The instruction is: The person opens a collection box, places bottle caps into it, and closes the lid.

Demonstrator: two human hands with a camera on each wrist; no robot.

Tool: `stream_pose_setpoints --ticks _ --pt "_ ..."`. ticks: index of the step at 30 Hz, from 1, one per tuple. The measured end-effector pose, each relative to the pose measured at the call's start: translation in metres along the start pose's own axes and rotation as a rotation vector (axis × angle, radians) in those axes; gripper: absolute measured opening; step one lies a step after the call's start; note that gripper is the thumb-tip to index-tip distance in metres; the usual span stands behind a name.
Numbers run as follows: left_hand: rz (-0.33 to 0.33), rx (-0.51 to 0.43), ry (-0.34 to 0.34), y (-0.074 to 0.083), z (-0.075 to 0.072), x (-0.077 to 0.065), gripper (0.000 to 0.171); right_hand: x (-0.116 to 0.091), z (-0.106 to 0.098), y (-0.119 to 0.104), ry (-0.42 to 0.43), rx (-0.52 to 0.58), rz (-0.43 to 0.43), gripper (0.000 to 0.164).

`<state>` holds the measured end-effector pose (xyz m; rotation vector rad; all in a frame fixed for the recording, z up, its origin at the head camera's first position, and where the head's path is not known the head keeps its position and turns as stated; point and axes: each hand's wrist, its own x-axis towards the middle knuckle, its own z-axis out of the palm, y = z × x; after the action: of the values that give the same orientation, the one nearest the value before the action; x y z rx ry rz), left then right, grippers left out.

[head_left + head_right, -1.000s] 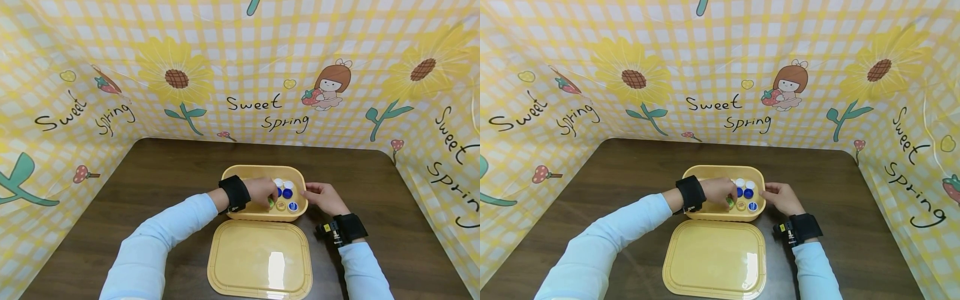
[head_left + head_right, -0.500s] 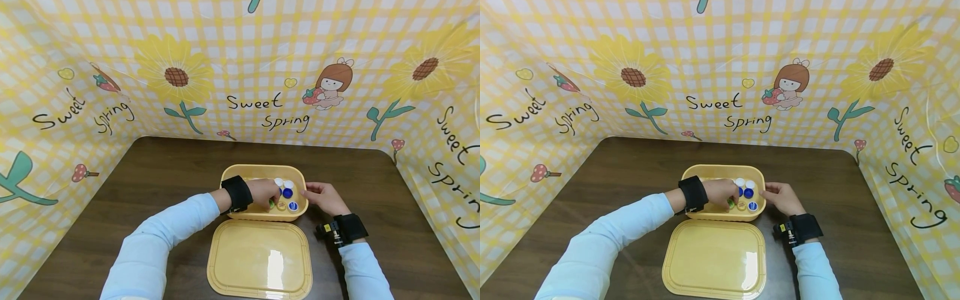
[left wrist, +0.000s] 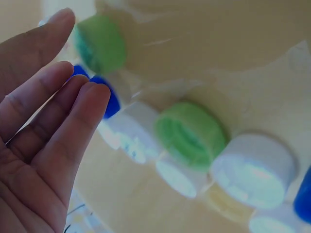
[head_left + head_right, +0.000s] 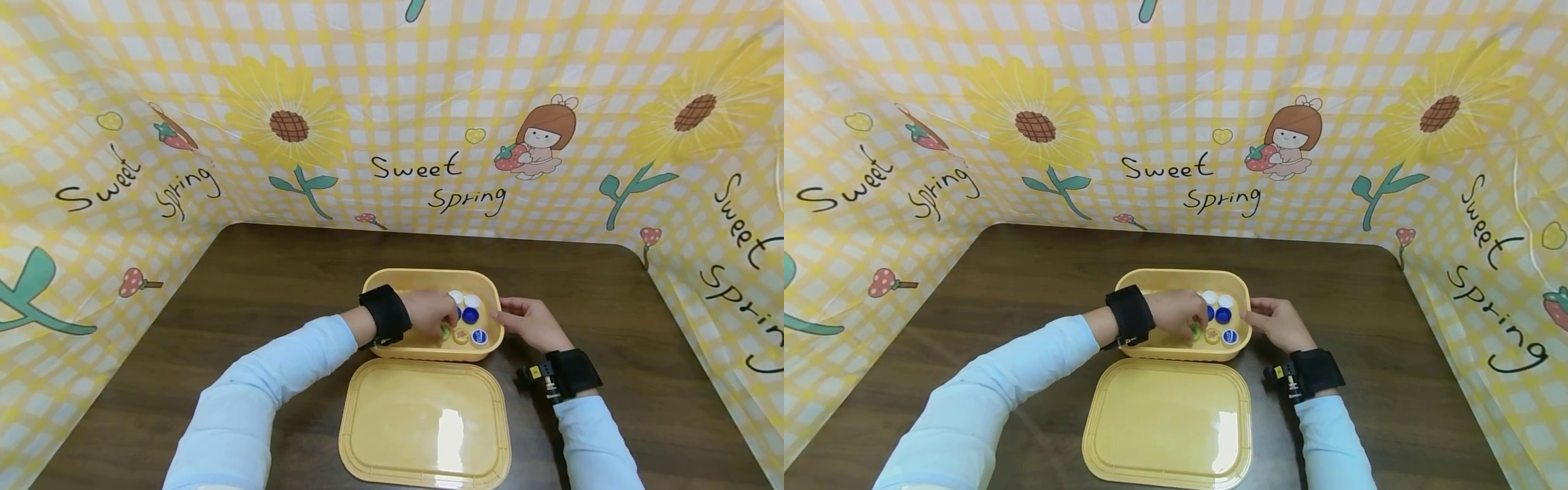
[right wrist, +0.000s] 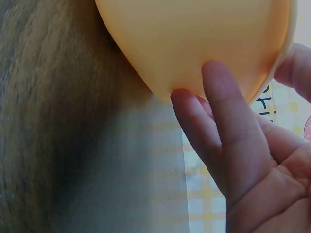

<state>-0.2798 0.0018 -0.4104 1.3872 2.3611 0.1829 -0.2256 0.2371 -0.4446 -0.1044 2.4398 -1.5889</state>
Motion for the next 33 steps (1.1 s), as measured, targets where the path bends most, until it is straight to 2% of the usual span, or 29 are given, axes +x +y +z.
stream_pose_setpoints --ticks 7,11,18,25,33 --pt "-0.021 -0.049 0.097 -0.004 -0.021 -0.014 0.027 0.0 0.002 0.001 -0.001 0.012 -0.005 0.049" --pt "-0.029 -0.059 0.164 -0.008 -0.035 -0.027 0.028 0.0 0.002 0.0 -0.005 0.009 -0.003 0.049" --pt "-0.156 -0.079 0.272 -0.022 -0.051 -0.058 0.031 -0.001 0.001 0.0 -0.005 -0.002 -0.014 0.049" --pt "-0.285 -0.113 0.387 -0.042 -0.047 -0.089 0.027 -0.003 0.002 -0.003 -0.013 -0.011 -0.015 0.051" --pt "-0.332 -0.162 0.457 -0.058 -0.035 -0.117 0.027 -0.004 0.004 -0.004 -0.014 -0.016 -0.016 0.048"
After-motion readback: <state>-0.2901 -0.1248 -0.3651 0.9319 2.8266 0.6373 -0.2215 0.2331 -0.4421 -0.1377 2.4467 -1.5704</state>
